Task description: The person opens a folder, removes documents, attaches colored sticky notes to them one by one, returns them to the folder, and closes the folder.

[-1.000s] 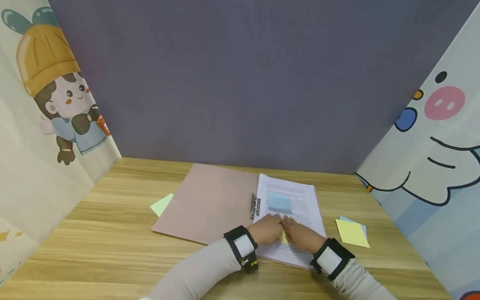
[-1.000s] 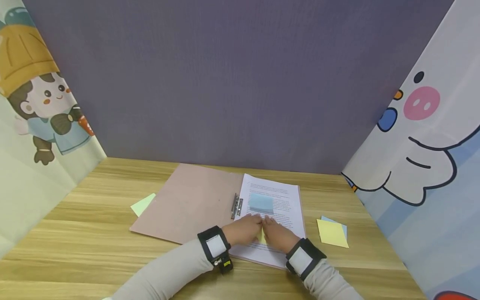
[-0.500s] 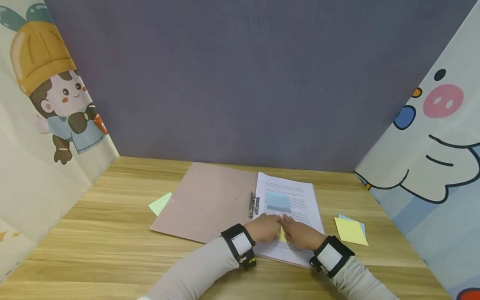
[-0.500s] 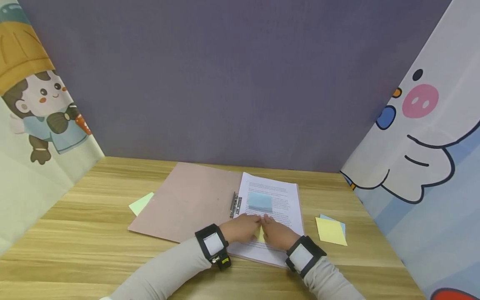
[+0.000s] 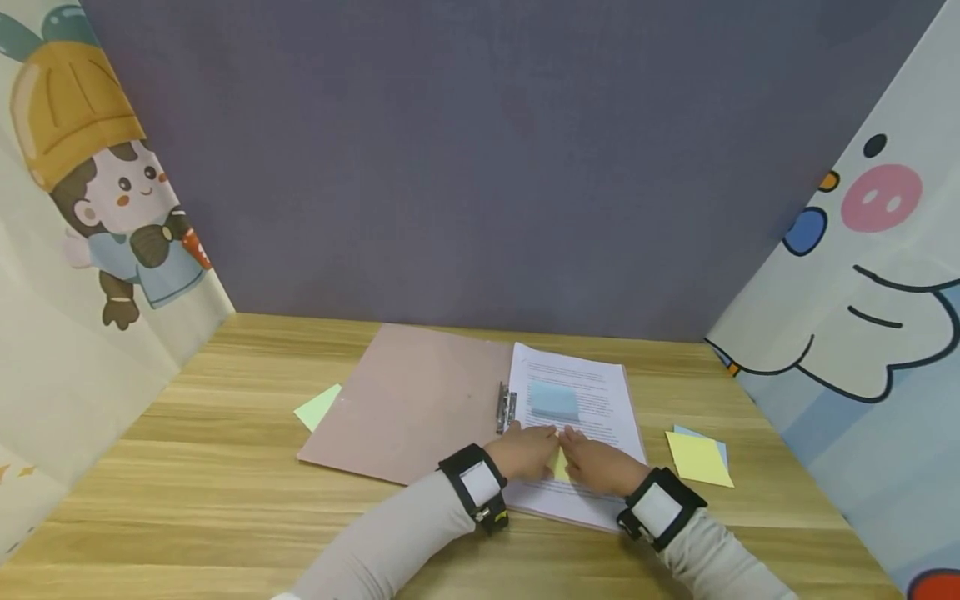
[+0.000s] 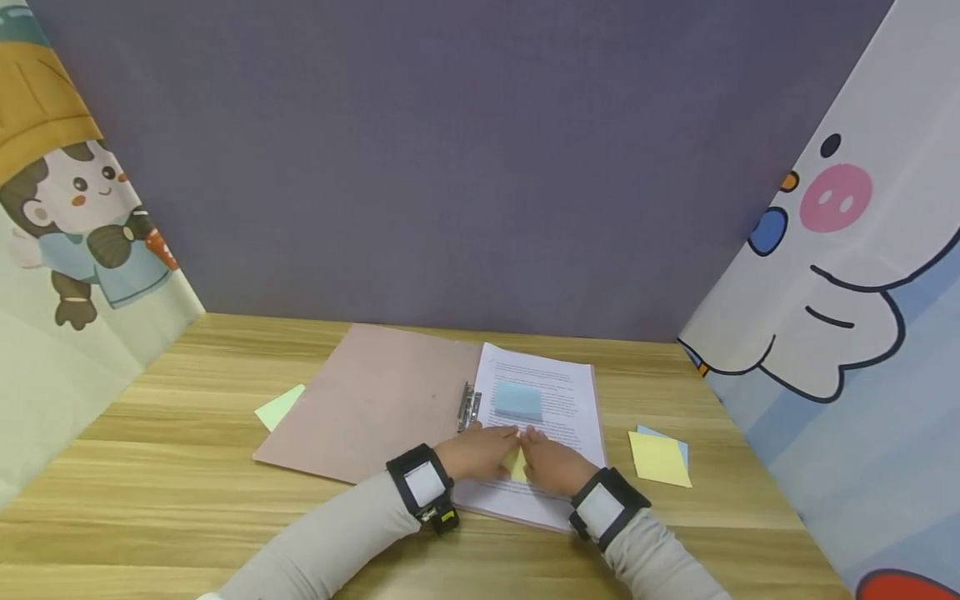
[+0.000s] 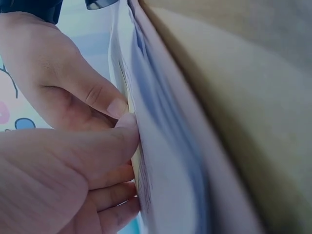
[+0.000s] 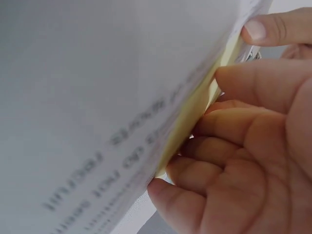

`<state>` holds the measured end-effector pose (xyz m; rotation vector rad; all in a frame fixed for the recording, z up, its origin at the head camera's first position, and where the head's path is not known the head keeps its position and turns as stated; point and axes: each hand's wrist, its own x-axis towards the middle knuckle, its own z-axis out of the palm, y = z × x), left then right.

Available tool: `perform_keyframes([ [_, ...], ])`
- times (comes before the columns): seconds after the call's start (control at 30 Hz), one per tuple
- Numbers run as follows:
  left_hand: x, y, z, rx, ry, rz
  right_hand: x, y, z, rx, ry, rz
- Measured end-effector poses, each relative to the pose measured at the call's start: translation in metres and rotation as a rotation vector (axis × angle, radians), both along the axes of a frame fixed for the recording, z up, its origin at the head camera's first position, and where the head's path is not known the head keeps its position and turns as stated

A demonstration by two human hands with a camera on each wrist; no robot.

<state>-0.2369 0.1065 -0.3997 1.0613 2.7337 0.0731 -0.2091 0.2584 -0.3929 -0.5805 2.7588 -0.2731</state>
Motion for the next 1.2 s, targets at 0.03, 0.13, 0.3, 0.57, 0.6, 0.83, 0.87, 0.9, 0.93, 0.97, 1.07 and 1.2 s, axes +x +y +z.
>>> perform_keyframes([
  [0.03, 0.000, 0.000, 0.000, -0.003, 0.005, 0.000, 0.000, 0.000, 0.000, -0.002, 0.002, 0.005],
  [0.13, 0.001, -0.001, 0.003, -0.011, 0.016, -0.003, 0.000, 0.000, 0.001, -0.006, 0.000, 0.017],
  [0.3, 0.002, -0.001, 0.005, -0.030, 0.035, -0.005, 0.002, 0.006, 0.001, 0.017, 0.004, 0.010],
  [0.57, 0.003, 0.000, 0.003, -0.043, 0.055, 0.040, 0.009, 0.017, 0.000, 0.043, -0.011, -0.054],
  [0.6, 0.002, 0.000, 0.002, -0.045, 0.059, 0.043, 0.010, 0.018, 0.000, 0.044, -0.005, -0.055],
  [0.83, 0.002, -0.001, 0.001, -0.007, 0.027, 0.073, 0.012, 0.022, 0.001, 0.042, -0.022, -0.093],
  [0.87, 0.003, -0.001, 0.002, -0.005, 0.025, 0.076, 0.012, 0.023, 0.001, 0.045, -0.018, -0.093],
  [0.9, 0.003, -0.001, 0.003, -0.006, 0.024, 0.080, 0.012, 0.024, 0.001, 0.052, -0.010, -0.091],
  [0.93, 0.004, -0.001, 0.003, -0.006, 0.027, 0.082, 0.012, 0.025, 0.001, 0.059, -0.002, -0.088],
  [0.97, 0.004, -0.001, 0.003, -0.008, 0.033, 0.082, 0.013, 0.026, 0.002, 0.067, 0.007, -0.089],
  [1.07, 0.005, -0.002, 0.004, -0.016, 0.049, 0.078, 0.014, 0.027, 0.003, 0.079, 0.029, -0.094],
  [1.2, 0.006, -0.002, 0.004, -0.033, 0.063, 0.068, 0.016, 0.028, 0.004, 0.076, 0.028, -0.106],
])
